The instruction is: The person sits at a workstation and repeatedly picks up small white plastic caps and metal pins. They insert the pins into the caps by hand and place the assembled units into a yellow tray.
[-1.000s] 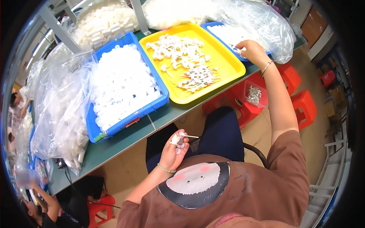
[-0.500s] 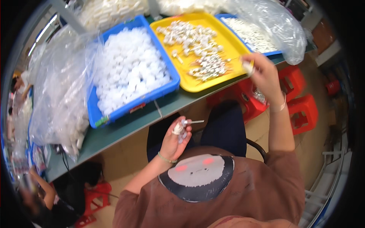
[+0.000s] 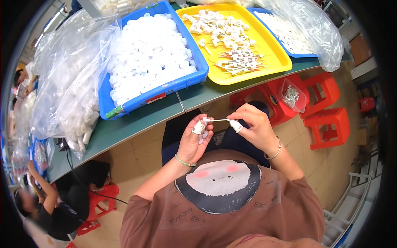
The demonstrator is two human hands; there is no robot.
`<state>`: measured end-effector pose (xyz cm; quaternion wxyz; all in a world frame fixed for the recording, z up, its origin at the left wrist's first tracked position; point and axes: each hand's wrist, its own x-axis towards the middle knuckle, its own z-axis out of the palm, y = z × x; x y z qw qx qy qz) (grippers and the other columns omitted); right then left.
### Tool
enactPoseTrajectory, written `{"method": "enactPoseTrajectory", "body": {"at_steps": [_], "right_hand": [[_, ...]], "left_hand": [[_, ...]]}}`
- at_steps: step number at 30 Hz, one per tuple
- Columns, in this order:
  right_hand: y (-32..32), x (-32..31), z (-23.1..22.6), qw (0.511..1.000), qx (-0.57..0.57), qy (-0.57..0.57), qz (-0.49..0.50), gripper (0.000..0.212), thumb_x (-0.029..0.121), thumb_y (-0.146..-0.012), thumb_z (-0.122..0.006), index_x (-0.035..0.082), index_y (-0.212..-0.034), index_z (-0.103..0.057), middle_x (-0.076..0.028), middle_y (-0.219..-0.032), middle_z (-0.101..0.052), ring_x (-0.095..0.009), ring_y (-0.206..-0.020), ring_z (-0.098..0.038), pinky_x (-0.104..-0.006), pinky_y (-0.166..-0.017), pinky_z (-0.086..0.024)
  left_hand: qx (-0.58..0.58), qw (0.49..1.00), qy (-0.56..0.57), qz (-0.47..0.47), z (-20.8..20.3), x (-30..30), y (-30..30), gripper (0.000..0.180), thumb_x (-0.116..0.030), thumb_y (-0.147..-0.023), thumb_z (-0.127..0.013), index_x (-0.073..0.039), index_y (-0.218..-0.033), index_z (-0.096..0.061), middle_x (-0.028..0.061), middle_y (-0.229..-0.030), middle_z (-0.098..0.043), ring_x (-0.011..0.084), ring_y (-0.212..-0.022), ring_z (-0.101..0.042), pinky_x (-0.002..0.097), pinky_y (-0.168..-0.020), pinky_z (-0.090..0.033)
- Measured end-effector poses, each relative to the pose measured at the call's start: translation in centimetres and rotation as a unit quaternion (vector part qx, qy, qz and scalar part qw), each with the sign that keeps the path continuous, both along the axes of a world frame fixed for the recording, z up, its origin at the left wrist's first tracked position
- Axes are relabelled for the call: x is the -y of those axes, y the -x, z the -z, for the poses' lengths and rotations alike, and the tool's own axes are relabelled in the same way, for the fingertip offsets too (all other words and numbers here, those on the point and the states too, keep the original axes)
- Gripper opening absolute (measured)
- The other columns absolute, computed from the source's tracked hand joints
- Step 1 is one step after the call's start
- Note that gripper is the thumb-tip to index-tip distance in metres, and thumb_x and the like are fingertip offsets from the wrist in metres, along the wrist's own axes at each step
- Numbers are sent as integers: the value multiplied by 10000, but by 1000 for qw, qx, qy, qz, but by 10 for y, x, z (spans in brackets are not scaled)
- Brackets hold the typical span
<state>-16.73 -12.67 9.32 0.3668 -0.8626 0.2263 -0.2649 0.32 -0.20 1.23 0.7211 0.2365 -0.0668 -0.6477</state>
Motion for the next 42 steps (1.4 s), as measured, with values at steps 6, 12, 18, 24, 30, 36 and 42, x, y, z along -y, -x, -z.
{"method": "enactPoseTrajectory", "body": {"at_steps": [6,12,18,24,30,36,42], "right_hand": [[-1,-3,-5,1000,-9,-4,-3,175,23,-741,-689,32,-915,-668,-70,-787,-585,-176,-703,-600,-273,-606,-475],[-2,-1,-4,999,-22,-28,-1,172,11,-744,-683,30,-914,-666,-59,-790,-579,-148,-698,-588,-251,-580,-454],[0,-3,-1,999,-19,-31,2,176,8,-743,-685,25,-916,-664,-66,-796,-579,-151,-698,-590,-251,-578,-454],[-2,-3,0,999,-11,-31,-2,171,0,-746,-678,21,-915,-659,-75,-798,-575,-166,-706,-602,-270,-612,-483],[-2,-3,2,999,14,40,-11,172,21,-735,-691,31,-904,-659,-81,-794,-582,-200,-698,-602,-286,-613,-487],[0,-2,1,1000,-1,23,1,167,20,-731,-690,31,-895,-662,-81,-782,-582,-200,-695,-605,-287,-617,-490],[0,0,3,1000,-4,12,-2,164,13,-737,-684,23,-899,-659,-80,-780,-580,-189,-696,-608,-282,-620,-489]], "left_hand": [[22,1000,-17,-6,2,-1,0,303,-180,-901,-630,-87,-1168,-523,60,-1082,-607,125,-934,-612,249,-818,-543],[22,1000,-13,-8,3,-1,-1,316,-187,-895,-637,-83,-1171,-524,59,-1074,-616,125,-935,-620,255,-825,-550],[15,1000,-12,-14,3,-1,-1,319,-190,-893,-640,-80,-1169,-525,59,-1069,-619,127,-938,-624,254,-824,-553],[43,999,-20,-17,2,0,-1,295,-181,-901,-631,-72,-1157,-533,55,-1055,-624,119,-926,-623,247,-809,-550],[59,998,-17,-17,0,0,1,289,-186,-904,-627,-72,-1154,-536,55,-1052,-625,111,-920,-622,243,-814,-543],[57,998,-27,-22,-1,1,0,299,-185,-903,-628,-70,-1162,-531,55,-1045,-628,115,-919,-625,247,-815,-544],[56,998,-25,-22,-1,1,-1,308,-183,-899,-633,-65,-1163,-528,53,-1040,-629,116,-921,-627,249,-815,-546]]}}
